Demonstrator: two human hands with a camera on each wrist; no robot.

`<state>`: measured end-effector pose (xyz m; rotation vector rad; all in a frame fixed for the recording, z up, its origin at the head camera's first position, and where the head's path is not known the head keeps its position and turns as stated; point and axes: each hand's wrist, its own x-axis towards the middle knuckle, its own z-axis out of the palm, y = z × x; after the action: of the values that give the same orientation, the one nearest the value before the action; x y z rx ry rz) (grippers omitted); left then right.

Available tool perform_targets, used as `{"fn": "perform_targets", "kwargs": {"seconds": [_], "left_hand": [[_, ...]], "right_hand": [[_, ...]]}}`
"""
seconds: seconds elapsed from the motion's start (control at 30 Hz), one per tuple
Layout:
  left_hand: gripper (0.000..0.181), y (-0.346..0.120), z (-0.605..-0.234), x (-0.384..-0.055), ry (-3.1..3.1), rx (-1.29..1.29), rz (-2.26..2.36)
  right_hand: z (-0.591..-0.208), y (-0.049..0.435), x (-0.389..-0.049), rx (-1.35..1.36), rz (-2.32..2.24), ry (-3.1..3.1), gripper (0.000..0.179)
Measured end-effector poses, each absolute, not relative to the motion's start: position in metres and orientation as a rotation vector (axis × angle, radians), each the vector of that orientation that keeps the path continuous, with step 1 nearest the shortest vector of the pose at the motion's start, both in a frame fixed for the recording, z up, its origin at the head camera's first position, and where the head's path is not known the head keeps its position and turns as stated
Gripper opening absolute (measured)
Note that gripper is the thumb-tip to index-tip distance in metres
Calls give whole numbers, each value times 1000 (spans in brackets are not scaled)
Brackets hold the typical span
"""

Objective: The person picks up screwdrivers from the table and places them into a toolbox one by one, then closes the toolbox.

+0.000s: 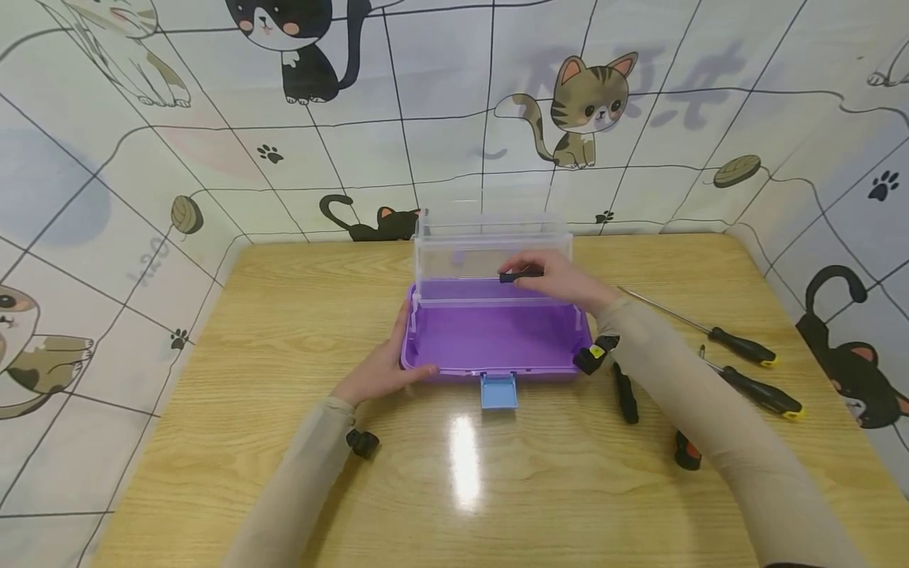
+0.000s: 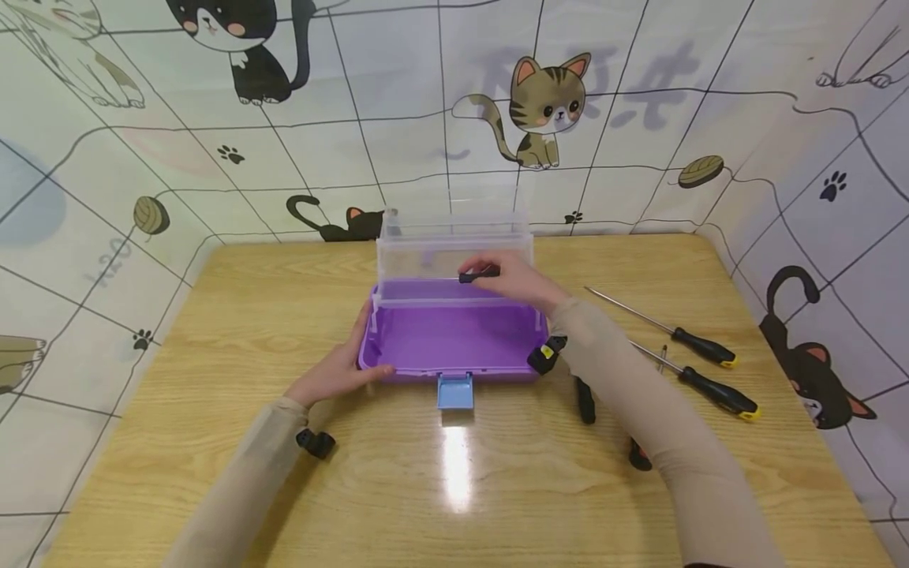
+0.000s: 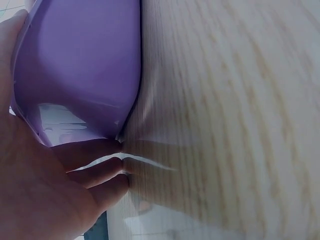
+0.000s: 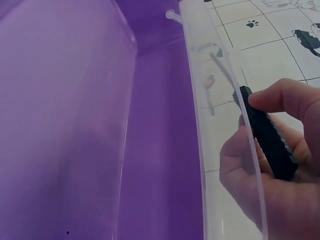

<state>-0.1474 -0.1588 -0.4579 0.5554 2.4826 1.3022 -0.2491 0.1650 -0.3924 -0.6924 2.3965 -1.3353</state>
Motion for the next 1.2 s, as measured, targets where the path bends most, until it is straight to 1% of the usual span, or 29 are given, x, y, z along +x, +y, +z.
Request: {"fn": "perform_targets", "kwargs": {"seconds": [0.23, 0.43, 0.77, 1.0, 1.2], "left_hand": [[118, -160, -464, -149, 2480, 535, 1289], [118, -161, -464, -147, 2477, 527, 1312], [116, -161, -465, -148, 2459, 539, 1330], [117, -160, -464, -148, 2478, 528, 1298], [117, -158, -463, -147, 2470, 544, 1325]], "right_hand": [[-398, 159, -252, -783, -1267, 2395, 31], [-397, 155, -251, -772, -1231, 2406, 31], [-394, 153, -249, -796, -1207, 2463, 26], [-397, 154, -251, -718, -1227, 2541, 21], [-397, 159, -251, -686, -1256, 2576, 21]]}}
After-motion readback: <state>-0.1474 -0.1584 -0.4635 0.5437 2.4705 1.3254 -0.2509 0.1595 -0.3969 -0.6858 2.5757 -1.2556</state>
